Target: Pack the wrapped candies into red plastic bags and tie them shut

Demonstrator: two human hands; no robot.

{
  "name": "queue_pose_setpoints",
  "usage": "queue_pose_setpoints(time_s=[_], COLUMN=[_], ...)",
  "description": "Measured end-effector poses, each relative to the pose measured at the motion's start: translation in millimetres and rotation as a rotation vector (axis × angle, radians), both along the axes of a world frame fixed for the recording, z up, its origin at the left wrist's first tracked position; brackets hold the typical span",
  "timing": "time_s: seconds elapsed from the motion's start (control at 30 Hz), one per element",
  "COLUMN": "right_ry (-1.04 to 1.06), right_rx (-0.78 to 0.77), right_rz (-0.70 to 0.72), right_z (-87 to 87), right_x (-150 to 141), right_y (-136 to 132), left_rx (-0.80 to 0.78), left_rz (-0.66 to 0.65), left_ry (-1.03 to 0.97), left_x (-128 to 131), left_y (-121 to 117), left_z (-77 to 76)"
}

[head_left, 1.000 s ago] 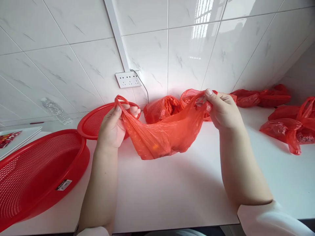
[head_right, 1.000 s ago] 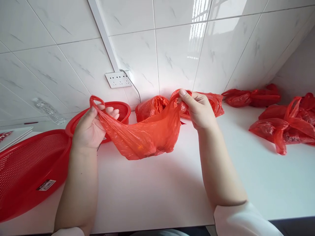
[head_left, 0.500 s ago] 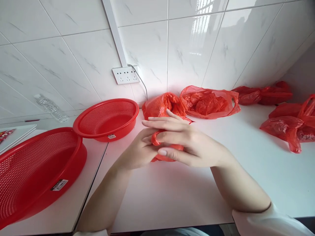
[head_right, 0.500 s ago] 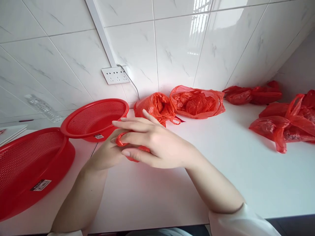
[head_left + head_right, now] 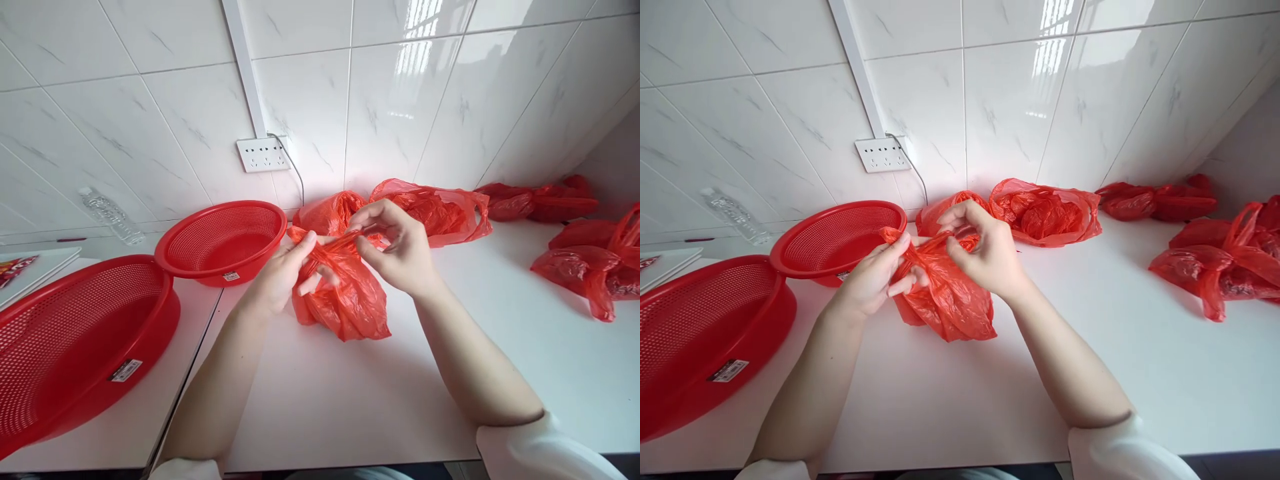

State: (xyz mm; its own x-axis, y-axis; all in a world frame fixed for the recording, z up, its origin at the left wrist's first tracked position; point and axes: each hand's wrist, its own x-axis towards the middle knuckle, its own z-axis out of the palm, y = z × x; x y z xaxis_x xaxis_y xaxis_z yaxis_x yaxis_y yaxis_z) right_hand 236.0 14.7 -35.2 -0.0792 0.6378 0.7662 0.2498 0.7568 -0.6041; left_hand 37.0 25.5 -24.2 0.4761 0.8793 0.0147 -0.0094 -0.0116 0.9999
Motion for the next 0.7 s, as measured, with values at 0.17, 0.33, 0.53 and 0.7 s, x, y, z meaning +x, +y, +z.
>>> queue_pose_setpoints(time_s=[0.17,0.33,0.53,0.7], right_ry=[-0.414,-0.556,-0.159,0.069], right_rx=[0.032,-0.123,-0.25,-0.44], right_rz=[0.175,0.306,0.296,0.428], right_z=[5.3,3.7,2.0,-14.7], right_x=[8,6,-1,-17], right_y=[-8,-5,-2,13], left_rx=[-0.218,-0.106,0.66,1.439], left_rz=[0.006,0.054,0.197,0.274], left_ry=[-0.244,-0.117,0.574,0.849], left_x=[-9,-9,-17,-16], left_y=[15,16,0,-1], left_z=[-0.9,-1.2,4.3,-1.0])
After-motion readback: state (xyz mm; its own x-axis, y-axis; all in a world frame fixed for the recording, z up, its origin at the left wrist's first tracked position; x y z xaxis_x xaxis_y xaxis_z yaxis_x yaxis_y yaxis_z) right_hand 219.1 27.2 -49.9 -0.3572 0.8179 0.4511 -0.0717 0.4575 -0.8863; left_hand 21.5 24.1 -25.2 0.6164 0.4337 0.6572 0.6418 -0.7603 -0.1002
